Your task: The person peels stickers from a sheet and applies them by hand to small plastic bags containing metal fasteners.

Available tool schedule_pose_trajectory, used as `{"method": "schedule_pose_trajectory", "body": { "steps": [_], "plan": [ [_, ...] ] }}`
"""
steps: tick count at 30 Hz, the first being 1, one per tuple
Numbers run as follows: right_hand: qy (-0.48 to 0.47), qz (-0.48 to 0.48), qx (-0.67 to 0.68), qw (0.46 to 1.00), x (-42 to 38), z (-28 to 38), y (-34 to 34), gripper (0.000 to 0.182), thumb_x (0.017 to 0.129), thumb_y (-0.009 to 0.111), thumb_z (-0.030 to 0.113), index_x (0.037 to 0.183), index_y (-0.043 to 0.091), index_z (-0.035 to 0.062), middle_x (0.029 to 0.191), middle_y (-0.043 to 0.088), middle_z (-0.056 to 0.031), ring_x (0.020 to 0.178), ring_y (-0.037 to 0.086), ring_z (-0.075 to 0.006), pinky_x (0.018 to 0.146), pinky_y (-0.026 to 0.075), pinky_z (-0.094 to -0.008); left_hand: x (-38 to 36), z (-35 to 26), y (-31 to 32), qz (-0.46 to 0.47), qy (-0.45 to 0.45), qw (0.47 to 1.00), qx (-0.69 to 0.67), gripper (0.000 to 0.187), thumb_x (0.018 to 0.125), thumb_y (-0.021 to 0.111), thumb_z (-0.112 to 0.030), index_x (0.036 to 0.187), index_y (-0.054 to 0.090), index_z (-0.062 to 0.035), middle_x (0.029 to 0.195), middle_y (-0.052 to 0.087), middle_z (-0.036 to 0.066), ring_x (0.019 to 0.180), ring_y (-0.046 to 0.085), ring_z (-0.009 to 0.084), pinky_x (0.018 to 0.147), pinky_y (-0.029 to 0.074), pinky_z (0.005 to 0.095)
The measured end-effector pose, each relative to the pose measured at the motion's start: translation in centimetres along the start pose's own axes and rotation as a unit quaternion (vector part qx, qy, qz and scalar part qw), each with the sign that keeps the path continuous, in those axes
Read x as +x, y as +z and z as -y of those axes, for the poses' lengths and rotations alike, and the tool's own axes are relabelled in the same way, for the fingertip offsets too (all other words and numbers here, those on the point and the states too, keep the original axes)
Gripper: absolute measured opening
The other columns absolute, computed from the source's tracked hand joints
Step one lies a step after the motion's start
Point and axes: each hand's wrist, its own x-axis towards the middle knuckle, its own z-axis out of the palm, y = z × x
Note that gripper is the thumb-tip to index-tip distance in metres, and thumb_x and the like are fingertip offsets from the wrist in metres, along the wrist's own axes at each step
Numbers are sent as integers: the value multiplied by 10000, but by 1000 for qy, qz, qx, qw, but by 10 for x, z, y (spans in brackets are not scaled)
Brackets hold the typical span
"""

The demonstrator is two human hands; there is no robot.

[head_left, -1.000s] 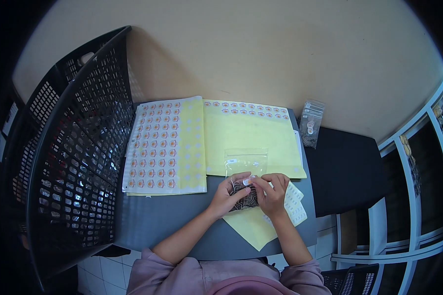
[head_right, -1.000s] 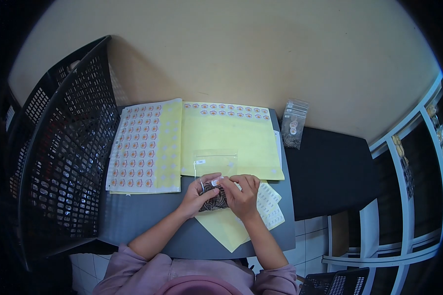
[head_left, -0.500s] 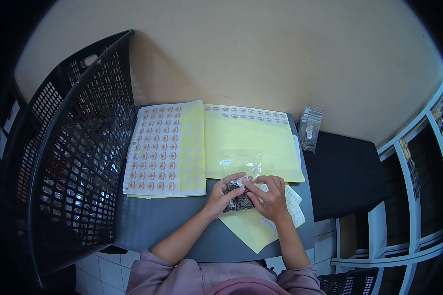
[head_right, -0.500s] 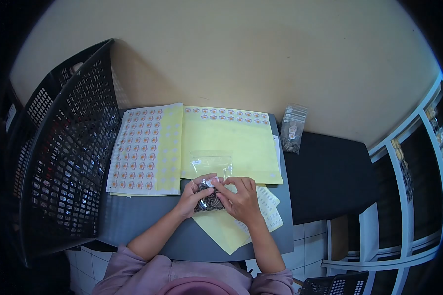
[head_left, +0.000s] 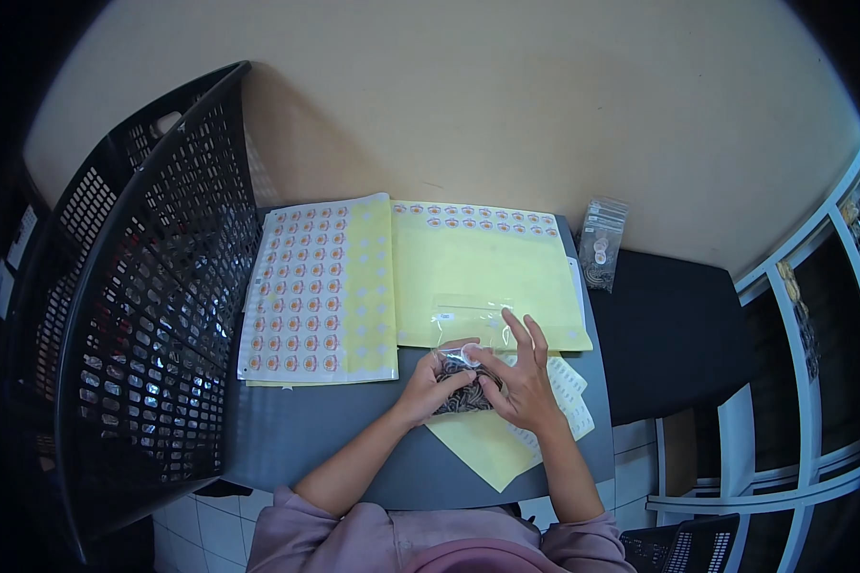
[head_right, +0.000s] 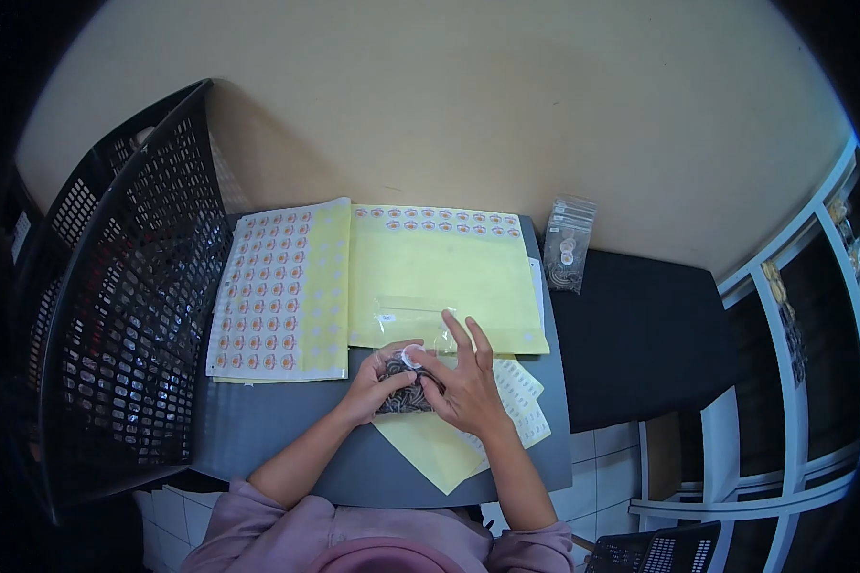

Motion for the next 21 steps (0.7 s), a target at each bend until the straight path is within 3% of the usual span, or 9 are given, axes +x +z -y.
{"method": "schedule_pose_trajectory", "body": {
  "steps": [1, 8, 11, 14, 15, 16, 18, 19, 21],
  "plan": [
    [22, 13, 0, 1000, 1, 0, -1, 378, 685, 588, 174, 1056, 587, 241, 1336, 249, -168, 1216, 171, -366, 999, 181, -417, -1, 1, 0, 0, 0, 1000, 0, 429, 783, 520, -28, 1195, 402, 0, 1097, 523, 125, 971, 522, 146, 835, 433, 271],
    [31, 12, 22, 999, -4, -10, 8, 396, 685, 575, 195, 1078, 576, 245, 1351, 208, -198, 1223, 163, -377, 996, 163, -457, 0, 1, -1, 0, -18, 1000, -21, 461, 773, 528, -13, 1209, 377, -5, 1117, 513, 128, 1001, 511, 159, 862, 416, 281],
    [-81, 23, -1, 996, -6, -19, 11, 461, 706, 574, 220, 1162, 509, 202, 1341, 210, -224, 1218, 176, -390, 999, 151, -469, 1, -4, 2, 17, -12, 999, -40, 465, 779, 523, -10, 1216, 364, -4, 1139, 499, 137, 1037, 495, 178, 882, 406, 290],
    [17, 1, 58, 998, -2, -8, 4, 564, 707, 597, 198, 1240, 417, 151, 1319, 247, -241, 1210, 170, -407, 994, 149, -480, 1, -1, 2, 22, 10, 1000, -17, 444, 794, 504, 7, 1215, 364, 7, 1141, 504, 127, 1042, 490, 174, 897, 384, 284],
    [29, -39, 71, 996, -2, -7, 3, 658, 715, 631, 200, 1289, 325, 100, 1290, 294, -241, 1178, 277, -362, 956, 249, -451, 0, -3, 5, 16, 25, 999, -36, 448, 796, 501, 6, 1220, 354, 6, 1154, 495, 139, 1056, 484, 182, 902, 381, 290],
    [32, -43, 67, 996, -3, -8, 5, 658, 715, 631, 200, 1289, 325, 100, 1290, 294, -241, 1178, 277, -362, 956, 249, -451, -2, -5, 8, 9, 40, 998, -54, 453, 799, 497, 5, 1225, 344, 4, 1167, 486, 151, 1070, 478, 190, 908, 378, 296],
    [162, -19, 401, 901, -8, -12, 13, 711, 718, 657, 231, 1302, 283, 69, 1236, 374, -214, 1074, 440, -270, 872, 364, -379, -3, -4, 10, 8, 52, 997, -61, 454, 799, 493, 5, 1227, 341, -1, 1168, 484, 156, 1071, 479, 198, 907, 377, 298],
    [198, 19, 467, 862, -11, -14, 14, 659, 727, 665, 192, 1272, 324, 50, 1089, 504, -156, 899, 548, -185, 769, 429, -305, -3, -3, 10, -9, 84, 996, -41, 452, 801, 490, 5, 1228, 341, -2, 1159, 492, 156, 1060, 488, 199, 905, 377, 294],
    [197, 57, 477, 855, -12, -17, 16, 602, 739, 652, 168, 1244, 353, 36, 1020, 534, -134, 868, 555, -176, 756, 433, -296, -4, -6, 8, -17, 99, 995, 21, 553, 803, 497, -27, 1289, 236, -20, 1223, 428, 178, 1125, 428, 225, 946, 326, 320]
  ]
}}
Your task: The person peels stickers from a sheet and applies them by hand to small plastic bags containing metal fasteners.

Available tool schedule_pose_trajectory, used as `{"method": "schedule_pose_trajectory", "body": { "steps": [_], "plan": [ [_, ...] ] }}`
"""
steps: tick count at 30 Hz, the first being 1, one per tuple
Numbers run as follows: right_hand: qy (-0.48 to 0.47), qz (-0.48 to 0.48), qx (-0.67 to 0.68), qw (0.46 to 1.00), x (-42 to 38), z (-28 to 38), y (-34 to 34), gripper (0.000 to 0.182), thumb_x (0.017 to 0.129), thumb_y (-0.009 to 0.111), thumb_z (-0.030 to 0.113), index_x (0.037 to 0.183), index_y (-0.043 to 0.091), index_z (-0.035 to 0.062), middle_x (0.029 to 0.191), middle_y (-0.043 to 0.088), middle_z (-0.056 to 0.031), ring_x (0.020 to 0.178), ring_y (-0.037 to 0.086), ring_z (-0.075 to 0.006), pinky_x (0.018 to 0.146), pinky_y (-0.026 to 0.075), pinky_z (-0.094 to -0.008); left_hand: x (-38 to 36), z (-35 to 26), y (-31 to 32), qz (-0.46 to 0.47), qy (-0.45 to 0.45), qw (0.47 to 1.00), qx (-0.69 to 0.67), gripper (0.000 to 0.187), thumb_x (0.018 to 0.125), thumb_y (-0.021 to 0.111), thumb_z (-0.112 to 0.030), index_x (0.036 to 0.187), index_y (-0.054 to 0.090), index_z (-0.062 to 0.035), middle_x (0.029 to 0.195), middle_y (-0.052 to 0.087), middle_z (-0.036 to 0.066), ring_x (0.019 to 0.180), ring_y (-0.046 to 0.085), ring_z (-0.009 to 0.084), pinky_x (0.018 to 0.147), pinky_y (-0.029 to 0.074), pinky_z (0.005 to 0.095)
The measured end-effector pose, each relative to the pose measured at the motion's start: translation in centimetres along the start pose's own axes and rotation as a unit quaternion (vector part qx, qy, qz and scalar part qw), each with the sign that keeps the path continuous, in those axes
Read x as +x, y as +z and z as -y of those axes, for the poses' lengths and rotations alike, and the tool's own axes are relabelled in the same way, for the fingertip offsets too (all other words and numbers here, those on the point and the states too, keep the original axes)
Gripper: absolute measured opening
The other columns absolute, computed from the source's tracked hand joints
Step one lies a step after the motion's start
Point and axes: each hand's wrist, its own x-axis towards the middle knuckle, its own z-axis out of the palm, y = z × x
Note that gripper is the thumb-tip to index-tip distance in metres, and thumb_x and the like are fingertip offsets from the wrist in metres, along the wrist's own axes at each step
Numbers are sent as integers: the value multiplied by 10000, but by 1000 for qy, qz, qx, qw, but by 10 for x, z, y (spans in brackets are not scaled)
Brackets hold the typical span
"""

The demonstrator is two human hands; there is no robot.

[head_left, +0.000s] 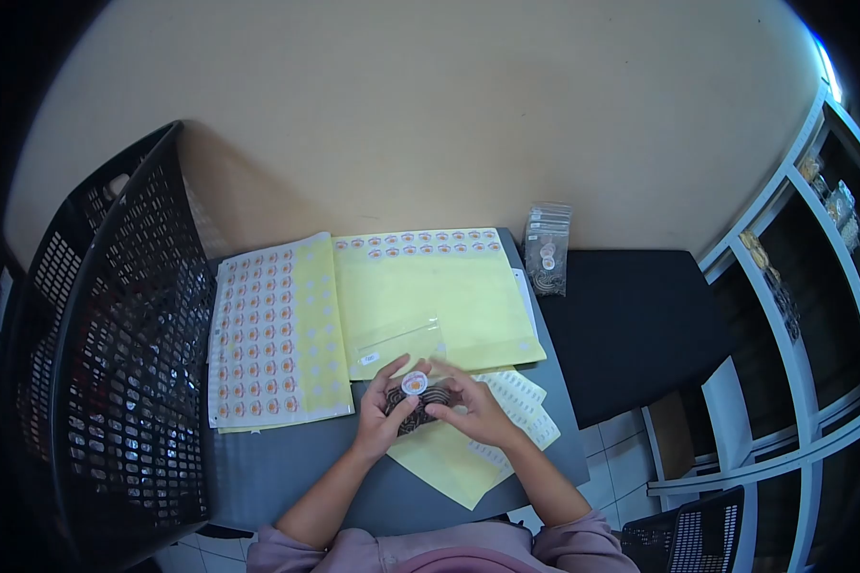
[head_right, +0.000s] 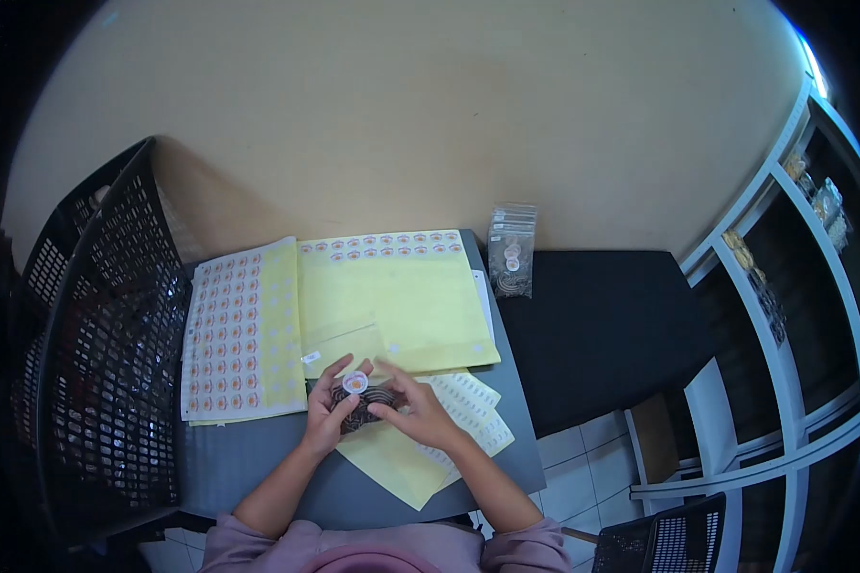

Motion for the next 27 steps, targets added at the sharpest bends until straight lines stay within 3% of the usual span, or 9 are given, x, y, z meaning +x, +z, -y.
{"method": "schedule_pose_trajectory", "body": {
  "steps": [1, 3, 4, 7, 8, 12, 19, 23, 27],
  "plan": [
    [21, 38, 5, 999, 0, -1, -1, 545, 751, 639, 143, 1216, 382, 21, 951, 564, -111, 837, 562, -166, 744, 437, -286, 1, -1, 2, 3, 2, 1000, 2, 553, 803, 497, -27, 1289, 236, -20, 1223, 428, 178, 1125, 428, 225, 946, 326, 320],
    [-29, 9, -12, 999, 1, -5, -4, 450, 756, 628, 95, 1149, 430, 2, 907, 573, -76, 829, 560, -142, 724, 441, -258, 3, 0, 6, -12, 101, 994, 49, 687, 798, 515, -75, 1336, 87, -54, 1318, 290, 192, 1213, 306, 243, 988, 247, 363],
    [-45, -56, 18, 997, 2, -7, -11, 432, 753, 627, 74, 1134, 438, 1, 924, 569, -70, 841, 555, -131, 728, 442, -249, 3, 7, 1, 22, 79, 996, 33, 765, 796, 521, -112, 1345, -12, -83, 1353, 200, 185, 1252, 217, 253, 1008, 186, 392],
    [-120, -231, 115, 959, 15, 17, -56, 336, 764, 555, -47, 1081, 450, -11, 1003, 534, -72, 896, 527, -119, 756, 449, -244, 1, 13, 0, 49, 2, 995, 89, 688, 787, 516, -32, 1330, 93, -60, 1291, 291, 163, 1214, 286, 249, 984, 249, 381],
    [-145, -274, 77, 948, 21, 23, -83, 301, 776, 532, -53, 1062, 450, -7, 1009, 527, -72, 907, 521, -121, 773, 442, -248, 2, 19, -2, 47, 1, 991, 122, 601, 784, 524, -13, 1288, 198, -21, 1244, 356, 158, 1167, 359, 241, 950, 319, 366],
    [-170, -388, 12, 906, 40, 3, -186, 259, 807, 519, -12, 1054, 441, -5, 1010, 511, -60, 938, 496, -119, 805, 397, -222, 0, 14, 4, 39, -13, 978, 203, 486, 793, 532, -41, 1218, 303, 15, 1174, 429, 161, 1101, 437, 238, 920, 370, 345],
    [32, -275, -25, 961, 64, -120, -263, 280, 793, 550, 28, 1057, 458, 13, 997, 531, -43, 948, 495, -122, 828, 386, -251, 3, 1, 13, 64, 13, 958, 280, 331, 806, 522, -55, 1113, 422, 14, 1069, 495, 145, 1044, 494, 233, 900, 402, 330],
    [53, -250, -29, 966, 77, -140, -271, 261, 761, 573, 8, 1000, 470, 18, 962, 535, -56, 907, 507, -129, 775, 416, -248, 4, 1, 11, 71, -9, 956, 284, 331, 809, 504, -42, 1121, 414, 20, 1073, 492, 146, 1048, 490, 227, 907, 394, 328],
    [40, -233, -138, 962, 81, -143, -277, 580, 580, 721, 77, 1085, 441, 23, 1020, 505, -85, 967, 487, -194, 847, 390, -306, 4, 3, 9, 92, -11, 950, 299, 317, 813, 486, -31, 1116, 414, 28, 1074, 492, 145, 1039, 494, 225, 910, 387, 325]
  ]
}}
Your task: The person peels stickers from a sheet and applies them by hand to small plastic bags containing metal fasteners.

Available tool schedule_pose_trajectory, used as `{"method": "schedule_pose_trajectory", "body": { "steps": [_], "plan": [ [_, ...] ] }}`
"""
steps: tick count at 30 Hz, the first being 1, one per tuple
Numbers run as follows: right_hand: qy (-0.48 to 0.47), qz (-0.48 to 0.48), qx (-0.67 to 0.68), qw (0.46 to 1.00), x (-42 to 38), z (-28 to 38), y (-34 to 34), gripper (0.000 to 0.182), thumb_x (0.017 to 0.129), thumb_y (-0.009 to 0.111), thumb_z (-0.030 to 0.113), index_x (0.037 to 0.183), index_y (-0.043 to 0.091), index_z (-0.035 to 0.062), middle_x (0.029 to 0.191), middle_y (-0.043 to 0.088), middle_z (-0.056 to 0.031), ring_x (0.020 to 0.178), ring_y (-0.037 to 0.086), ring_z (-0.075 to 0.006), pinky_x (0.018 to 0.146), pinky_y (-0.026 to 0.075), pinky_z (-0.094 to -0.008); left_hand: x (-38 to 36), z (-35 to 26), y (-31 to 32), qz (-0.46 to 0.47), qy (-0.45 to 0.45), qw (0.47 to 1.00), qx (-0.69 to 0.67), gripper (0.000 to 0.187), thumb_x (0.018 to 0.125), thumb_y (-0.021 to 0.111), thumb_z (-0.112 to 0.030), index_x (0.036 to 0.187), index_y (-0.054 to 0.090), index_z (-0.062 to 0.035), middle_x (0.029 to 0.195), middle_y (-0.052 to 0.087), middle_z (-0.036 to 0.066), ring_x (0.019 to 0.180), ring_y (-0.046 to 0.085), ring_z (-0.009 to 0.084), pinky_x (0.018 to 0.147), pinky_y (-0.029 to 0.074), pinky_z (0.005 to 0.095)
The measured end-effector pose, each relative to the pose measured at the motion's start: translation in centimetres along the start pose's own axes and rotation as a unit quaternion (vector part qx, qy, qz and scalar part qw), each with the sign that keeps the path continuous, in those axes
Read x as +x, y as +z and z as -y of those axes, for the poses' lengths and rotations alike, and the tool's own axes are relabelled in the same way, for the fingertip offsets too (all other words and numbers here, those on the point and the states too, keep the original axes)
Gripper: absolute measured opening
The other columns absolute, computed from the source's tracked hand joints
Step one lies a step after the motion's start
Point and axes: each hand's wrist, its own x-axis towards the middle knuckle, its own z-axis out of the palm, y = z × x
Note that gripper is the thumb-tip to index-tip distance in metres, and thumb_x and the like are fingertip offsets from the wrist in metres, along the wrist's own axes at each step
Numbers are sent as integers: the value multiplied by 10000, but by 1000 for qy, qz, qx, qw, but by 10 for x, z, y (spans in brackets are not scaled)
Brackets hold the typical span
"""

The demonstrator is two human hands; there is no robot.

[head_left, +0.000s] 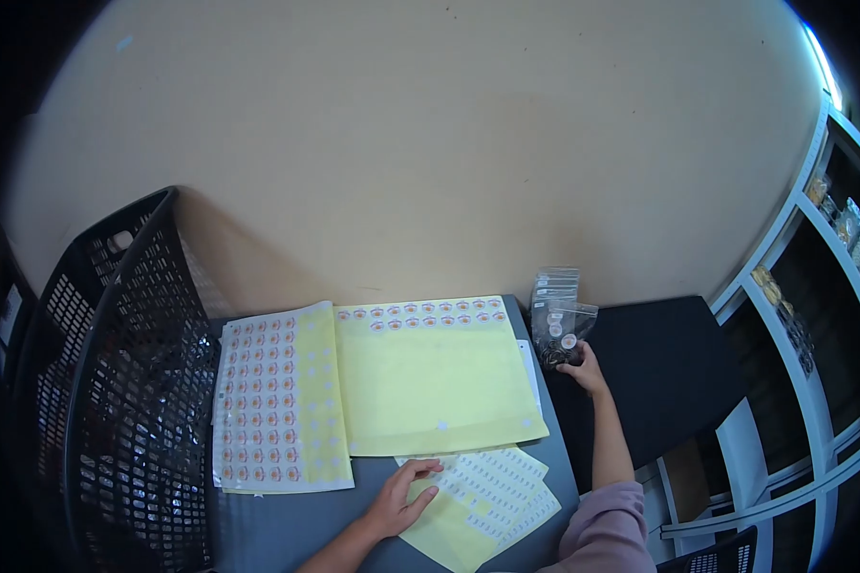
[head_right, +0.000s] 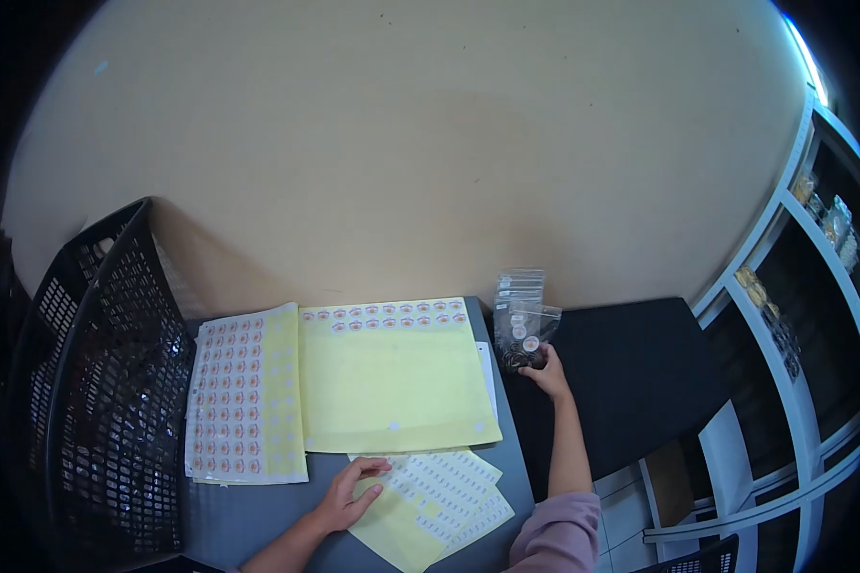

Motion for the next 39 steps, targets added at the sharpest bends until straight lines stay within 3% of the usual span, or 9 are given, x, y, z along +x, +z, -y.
{"method": "schedule_pose_trajectory", "body": {
  "steps": [7, 16, 20, 23, 28, 31, 35, 38, 39],
  "plan": [
    [50, -12, -223, 973, 6, 5, -2, 950, 550, 710, 159, 1319, 171, 16, 1220, 307, -183, 1123, 311, -319, 986, 241, -372, -2, 4, 2, -24, 13, 1000, 9, 320, 811, 514, -69, 1109, 428, 8, 1053, 517, 135, 985, 513, 233, 860, 396, 316],
    [-39, -86, -398, 913, -9, 34, -17, 975, 529, 728, 242, 1292, 182, -23, 1252, 299, -214, 1195, 239, -338, 989, 188, -437, -3, -56, -11, -51, 117, 992, 6, 288, 807, 517, -49, 1087, 461, -11, 1013, 539, 122, 989, 520, 222, 861, 394, 315],
    [-245, -234, -344, 876, 5, 116, -15, 662, 614, 619, 63, 1212, 344, -4, 1166, 402, -196, 1133, 335, -343, 970, 237, -420, -41, -92, -34, -13, 176, 984, -34, 292, 805, 527, -50, 1088, 467, -14, 1020, 537, 121, 969, 528, 230, 846, 401, 315],
    [-309, -275, -198, 889, 9, 239, 31, 424, 682, 567, 15, 1096, 478, 24, 1089, 482, -123, 1014, 460, -247, 801, 393, -327, -87, -90, -55, -11, 159, 987, -34, 287, 807, 531, -57, 1086, 476, -13, 1015, 540, 116, 954, 533, 224, 828, 409, 313],
    [-590, -87, -88, 798, -65, 483, 185, 308, 726, 538, -28, 1026, 524, 38, 1010, 521, -86, 908, 507, -192, 718, 413, -277, -238, -69, -88, -233, -55, 970, -45, 302, 783, 587, -75, 1067, 509, -10, 860, 594, 59, 838, 568, 161, 773, 433, 306],
    [-682, 29, -107, 723, -129, 576, 262, 269, 693, 562, -34, 953, 559, 33, 939, 539, -90, 859, 528, -215, 701, 418, -270, -309, -56, -97, -347, -65, 935, 27, 314, 760, 613, -61, 1054, 518, -2, 812, 601, 50, 800, 570, 146, 757, 438, 295],
    [-748, 215, -136, 613, -190, 658, 365, 232, 684, 569, 70, 912, 564, 29, 823, 574, -107, 830, 550, -246, 697, 437, -319, -375, -77, -98, -493, -251, 828, 87, 280, 771, 611, -88, 1015, 507, 1, 829, 570, 43, 783, 531, 126, 729, 416, 249],
    [-765, 264, -237, 537, -231, 688, 443, 177, 702, 540, 70, 873, 580, 51, 799, 595, -103, 789, 560, -266, 703, 440, -365, -416, -71, -100, -604, -187, 774, -36, 344, 792, 573, -113, 1110, 501, -6, 805, 587, 98, 766, 549, 152, 706, 432, 277],
    [-689, 317, -355, 546, -253, 700, 465, 182, 691, 515, 42, 852, 600, 48, 826, 602, -121, 786, 572, -280, 707, 452, -375, -428, -65, -99, -642, -179, 744, -36, 296, 805, 551, -107, 1078, 516, 3, 812, 590, 88, 760, 550, 150, 682, 426, 260]
  ]
}}
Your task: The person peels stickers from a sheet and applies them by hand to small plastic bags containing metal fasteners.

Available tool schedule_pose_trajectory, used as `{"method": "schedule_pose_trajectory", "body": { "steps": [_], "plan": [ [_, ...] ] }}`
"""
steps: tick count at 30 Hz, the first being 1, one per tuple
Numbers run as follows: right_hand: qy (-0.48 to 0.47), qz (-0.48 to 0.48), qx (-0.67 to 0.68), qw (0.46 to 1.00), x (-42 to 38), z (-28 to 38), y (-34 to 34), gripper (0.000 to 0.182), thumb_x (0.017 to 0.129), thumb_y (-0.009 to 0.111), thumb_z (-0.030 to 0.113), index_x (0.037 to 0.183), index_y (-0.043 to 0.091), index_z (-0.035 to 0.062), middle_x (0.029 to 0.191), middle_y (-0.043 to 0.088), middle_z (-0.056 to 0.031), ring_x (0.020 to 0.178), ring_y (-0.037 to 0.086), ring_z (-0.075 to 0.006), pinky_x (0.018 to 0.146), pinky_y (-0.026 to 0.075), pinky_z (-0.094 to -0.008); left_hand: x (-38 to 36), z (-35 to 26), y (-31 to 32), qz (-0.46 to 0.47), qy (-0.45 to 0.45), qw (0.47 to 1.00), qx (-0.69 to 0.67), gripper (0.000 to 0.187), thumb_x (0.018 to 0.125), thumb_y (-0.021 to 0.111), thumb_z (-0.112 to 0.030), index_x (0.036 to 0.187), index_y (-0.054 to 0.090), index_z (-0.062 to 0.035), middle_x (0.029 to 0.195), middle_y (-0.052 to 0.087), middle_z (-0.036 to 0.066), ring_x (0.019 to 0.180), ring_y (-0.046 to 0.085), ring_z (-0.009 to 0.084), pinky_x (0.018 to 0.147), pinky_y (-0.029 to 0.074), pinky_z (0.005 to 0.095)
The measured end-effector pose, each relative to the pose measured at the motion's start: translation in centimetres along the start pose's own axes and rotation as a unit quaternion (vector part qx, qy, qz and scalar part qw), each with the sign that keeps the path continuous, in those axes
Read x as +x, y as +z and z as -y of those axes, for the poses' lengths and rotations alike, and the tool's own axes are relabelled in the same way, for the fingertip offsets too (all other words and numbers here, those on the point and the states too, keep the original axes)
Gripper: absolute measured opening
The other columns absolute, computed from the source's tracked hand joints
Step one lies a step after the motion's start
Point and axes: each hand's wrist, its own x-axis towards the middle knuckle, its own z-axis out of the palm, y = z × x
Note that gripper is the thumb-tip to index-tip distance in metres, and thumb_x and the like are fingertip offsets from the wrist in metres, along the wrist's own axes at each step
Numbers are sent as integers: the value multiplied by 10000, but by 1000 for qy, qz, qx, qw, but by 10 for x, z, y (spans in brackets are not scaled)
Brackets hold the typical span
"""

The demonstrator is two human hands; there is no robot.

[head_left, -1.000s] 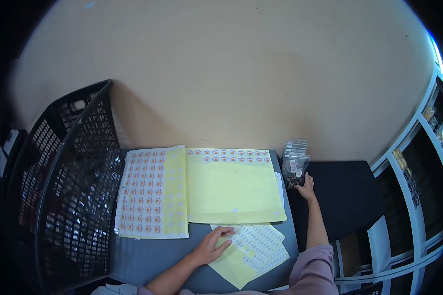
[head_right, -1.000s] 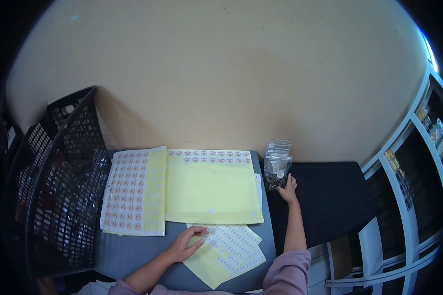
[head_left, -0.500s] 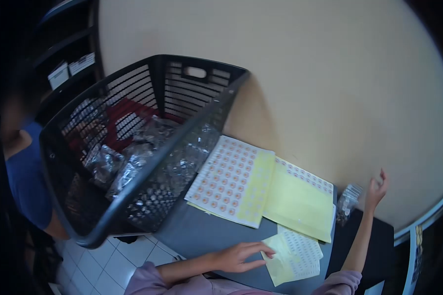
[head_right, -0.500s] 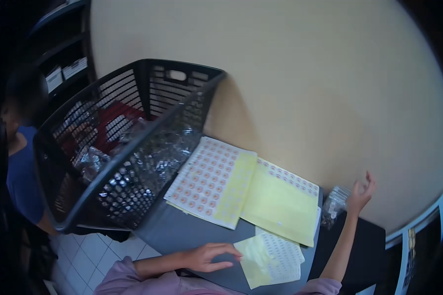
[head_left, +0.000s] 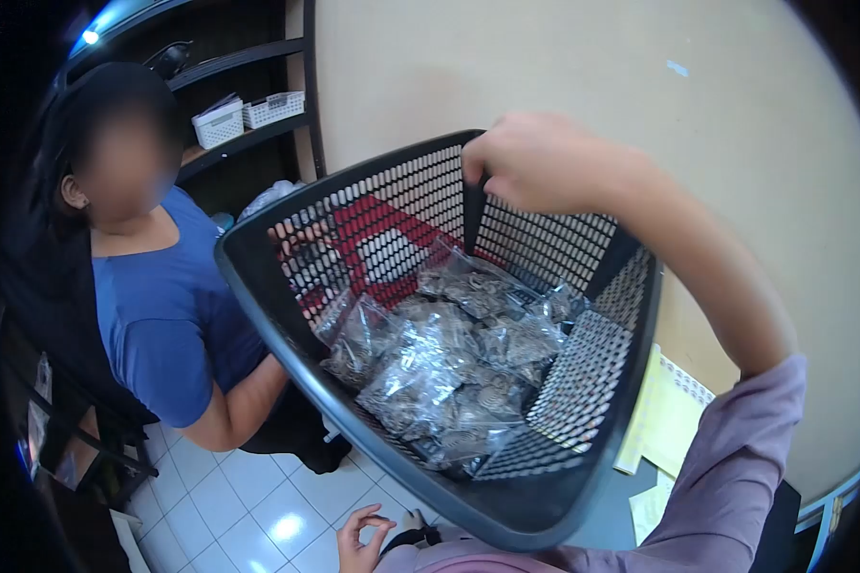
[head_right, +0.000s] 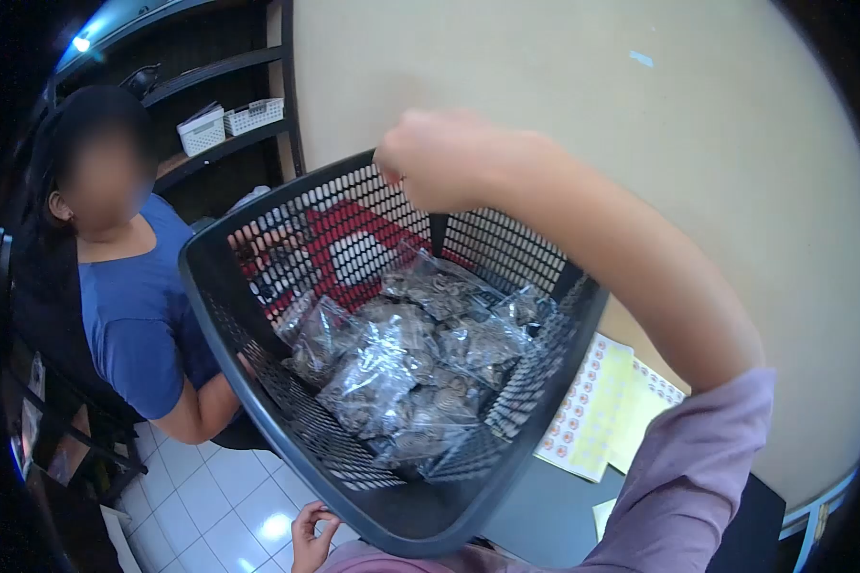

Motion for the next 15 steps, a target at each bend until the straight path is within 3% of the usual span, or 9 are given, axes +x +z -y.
{"method": "schedule_pose_trajectory", "body": {
  "steps": [2, 4, 6, 8, 9, 11, 12, 13, 15],
  "plan": [
    [10, 153, -72, 986, 40, 23, 16, 195, 679, 514, 32, 842, 620, 35, 867, 608, -139, 829, 582, -293, 720, 468, -377, 2, 3, -19, -32, -20, 999, -18, 278, 819, 529, -110, 1075, 517, -2, 791, 583, 73, 728, 538, 138, 663, 421, 250],
    [19, 327, -136, 935, 75, 34, 51, 171, 674, 548, 42, 816, 634, -1, 874, 610, -153, 823, 593, -298, 677, 479, -395, 1, 6, -37, -60, -43, 997, -34, 263, 833, 508, -113, 1072, 519, -6, 769, 576, 58, 697, 526, 126, 644, 416, 240],
    [2, 451, -152, 879, 95, 29, 101, 179, 647, 591, 55, 812, 652, 18, 834, 636, -71, 799, 602, -243, 675, 478, -350, 3, 11, -52, -87, -88, 992, -17, 257, 850, 477, -110, 1089, 511, -21, 693, 526, 23, 633, 481, 104, 607, 397, 214],
    [-12, 519, -148, 841, 94, 22, 141, 153, 629, 638, 112, 771, 661, 61, 710, 648, 13, 757, 598, -122, 669, 473, -295, 7, 23, -67, -93, -110, 990, -9, 331, 843, 483, -75, 1169, 447, -35, 700, 502, 21, 641, 464, 97, 606, 394, 204],
    [-39, 493, -126, 860, 87, 12, 165, 190, 613, 667, 154, 784, 657, 71, 760, 645, -9, 767, 599, -147, 658, 476, -291, 10, 25, -70, -90, -109, 990, -9, 331, 843, 483, -75, 1169, 447, -35, 700, 502, 21, 641, 464, 97, 606, 394, 204],
    [-105, 424, -157, 886, 65, 0, 208, 329, 608, 667, 207, 928, 630, 140, 917, 598, -81, 846, 590, -227, 667, 483, -353, 16, 29, -72, -99, -15, 994, 36, 470, 814, 517, -31, 1251, 346, -49, 822, 506, 49, 718, 474, 105, 649, 408, 216],
    [-96, 399, -125, 903, 50, -10, 234, 379, 604, 669, 224, 972, 610, 154, 922, 596, -86, 860, 586, -249, 692, 482, -374, 17, 38, -74, -82, 25, 996, 35, 581, 793, 544, -12, 1297, 259, -63, 970, 488, 81, 799, 482, 127, 701, 420, 234],
    [-97, 408, -126, 899, 42, -14, 249, 379, 604, 669, 224, 972, 610, 154, 922, 596, -86, 860, 586, -249, 692, 482, -374, 20, 38, -73, -79, 18, 996, 29, 581, 793, 544, -12, 1297, 259, -63, 970, 488, 81, 799, 482, 127, 701, 420, 234],
    [-87, 516, -97, 846, 24, -19, 273, 567, 563, 714, 265, 1087, 537, 144, 1038, 550, -100, 923, 559, -267, 744, 469, -380, 29, 32, -69, -62, -33, 996, 58, 589, 794, 552, -38, 1300, 251, -68, 1051, 474, 105, 847, 494, 154, 728, 425, 254]
  ]
}}
